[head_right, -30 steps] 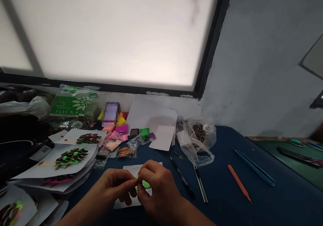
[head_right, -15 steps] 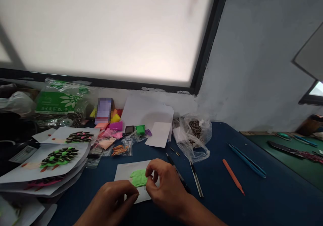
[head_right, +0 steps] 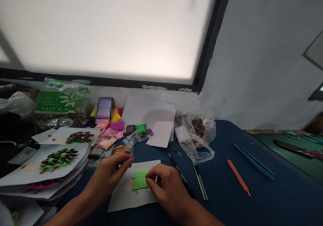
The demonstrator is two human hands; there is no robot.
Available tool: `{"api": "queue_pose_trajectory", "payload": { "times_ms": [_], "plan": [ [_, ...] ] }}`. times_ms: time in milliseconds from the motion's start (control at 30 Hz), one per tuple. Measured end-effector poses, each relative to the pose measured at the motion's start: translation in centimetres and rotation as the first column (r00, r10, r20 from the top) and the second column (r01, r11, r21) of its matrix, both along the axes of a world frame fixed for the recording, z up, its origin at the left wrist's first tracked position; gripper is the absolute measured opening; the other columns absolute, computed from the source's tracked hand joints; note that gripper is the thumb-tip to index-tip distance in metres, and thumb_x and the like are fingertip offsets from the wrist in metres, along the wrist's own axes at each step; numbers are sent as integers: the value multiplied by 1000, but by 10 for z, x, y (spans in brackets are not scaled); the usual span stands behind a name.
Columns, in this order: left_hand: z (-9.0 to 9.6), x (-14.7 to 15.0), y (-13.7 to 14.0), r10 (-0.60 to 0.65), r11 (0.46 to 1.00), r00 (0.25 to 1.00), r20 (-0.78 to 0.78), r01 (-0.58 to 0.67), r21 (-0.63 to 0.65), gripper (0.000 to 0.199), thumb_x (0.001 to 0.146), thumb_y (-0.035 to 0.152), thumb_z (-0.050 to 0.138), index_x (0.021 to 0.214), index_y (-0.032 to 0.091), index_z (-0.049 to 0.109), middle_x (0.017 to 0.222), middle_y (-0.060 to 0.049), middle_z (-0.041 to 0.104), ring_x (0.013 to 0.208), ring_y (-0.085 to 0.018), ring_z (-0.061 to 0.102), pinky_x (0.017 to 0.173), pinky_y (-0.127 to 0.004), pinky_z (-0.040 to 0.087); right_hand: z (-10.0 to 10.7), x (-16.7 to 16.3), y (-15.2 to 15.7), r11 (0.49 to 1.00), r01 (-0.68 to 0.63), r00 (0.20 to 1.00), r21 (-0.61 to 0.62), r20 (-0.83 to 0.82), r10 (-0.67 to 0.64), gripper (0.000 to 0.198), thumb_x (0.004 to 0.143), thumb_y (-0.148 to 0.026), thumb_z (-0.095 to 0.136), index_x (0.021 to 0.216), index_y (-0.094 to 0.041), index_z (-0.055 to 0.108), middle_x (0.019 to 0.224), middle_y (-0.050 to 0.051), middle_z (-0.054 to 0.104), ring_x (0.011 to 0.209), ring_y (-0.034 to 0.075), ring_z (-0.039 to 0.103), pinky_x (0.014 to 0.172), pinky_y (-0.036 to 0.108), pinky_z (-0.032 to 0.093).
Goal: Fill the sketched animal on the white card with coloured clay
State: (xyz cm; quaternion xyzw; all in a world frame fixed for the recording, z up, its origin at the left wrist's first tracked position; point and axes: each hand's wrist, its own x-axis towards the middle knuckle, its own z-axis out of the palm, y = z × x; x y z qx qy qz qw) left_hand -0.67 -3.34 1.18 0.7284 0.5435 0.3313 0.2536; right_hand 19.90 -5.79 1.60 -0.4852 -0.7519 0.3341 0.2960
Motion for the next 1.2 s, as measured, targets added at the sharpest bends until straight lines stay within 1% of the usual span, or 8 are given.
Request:
{"api": "queue_pose_trajectory", "payload": {
  "times_ms": [67,133,200,433,533,667,867,1200],
  "plan": [
    [0,8,11,-26,996,976,-217,45,82,24,94,25,47,84,19,67,88,-9,71,86,-26,64,74,-32,43,-1,-1,-1,1000,4,1000,4,-13,-4,16,86,-22,58,76,-18,70,73,3,66,60,14,53,55,24,40],
    [-1,16,20,-38,994,898,-437,80,78,22,95,19,46,85,18,66,90,-10,70,88,-27,64,73,-33,42,-1,-2,-2,1000,11,1000,8,-16,-11,15,84,-19,58,74,-18,68,70,2,64,59,13,52,55,24,39],
    [-2,23,26,-38,992,845,-534,96,81,22,94,15,46,85,17,65,89,-10,69,88,-27,64,72,-33,42,-2,-2,-3,1000,13,1000,-5,-12,-13,12,81,-16,58,73,-17,67,68,1,62,57,12,51,53,23,38],
    [-12,24,33,-39,991,849,-527,100,88,19,96,16,47,85,18,63,91,-8,68,88,-24,64,71,-30,41,-3,-2,-2,986,27,997,-164,-69,-39,8,79,-15,59,78,-17,67,66,-1,58,58,12,49,52,22,36],
    [-13,22,33,-58,990,828,-558,118,72,20,97,16,45,87,18,62,89,-8,69,84,-24,66,68,-29,40,-4,-2,-1,991,37,995,-127,-85,-48,13,79,-16,58,86,-17,69,69,0,60,59,12,49,54,22,38],
    [-11,22,34,-91,987,793,-602,151,50,22,98,15,43,88,18,62,86,-9,71,79,-25,68,63,-29,39,-3,-2,-2,998,11,999,-57,-50,-14,10,77,-14,56,75,-17,65,68,0,57,58,12,48,53,22,37],
    [-16,19,35,-97,986,758,-645,163,43,23,98,14,42,88,18,62,79,-9,73,73,-27,70,59,-29,40,-1,-1,-1,998,28,999,-64,23,-26,11,76,-12,55,75,-16,65,67,0,58,56,11,49,51,21,36],
    [-19,19,39,-104,983,721,-685,181,41,23,100,15,41,91,18,62,83,-8,74,77,-28,72,61,-30,45,0,0,-1,999,31,997,-42,67,-28,16,84,-14,57,81,-16,72,68,0,64,56,11,51,52,22,37]
  ]
}}
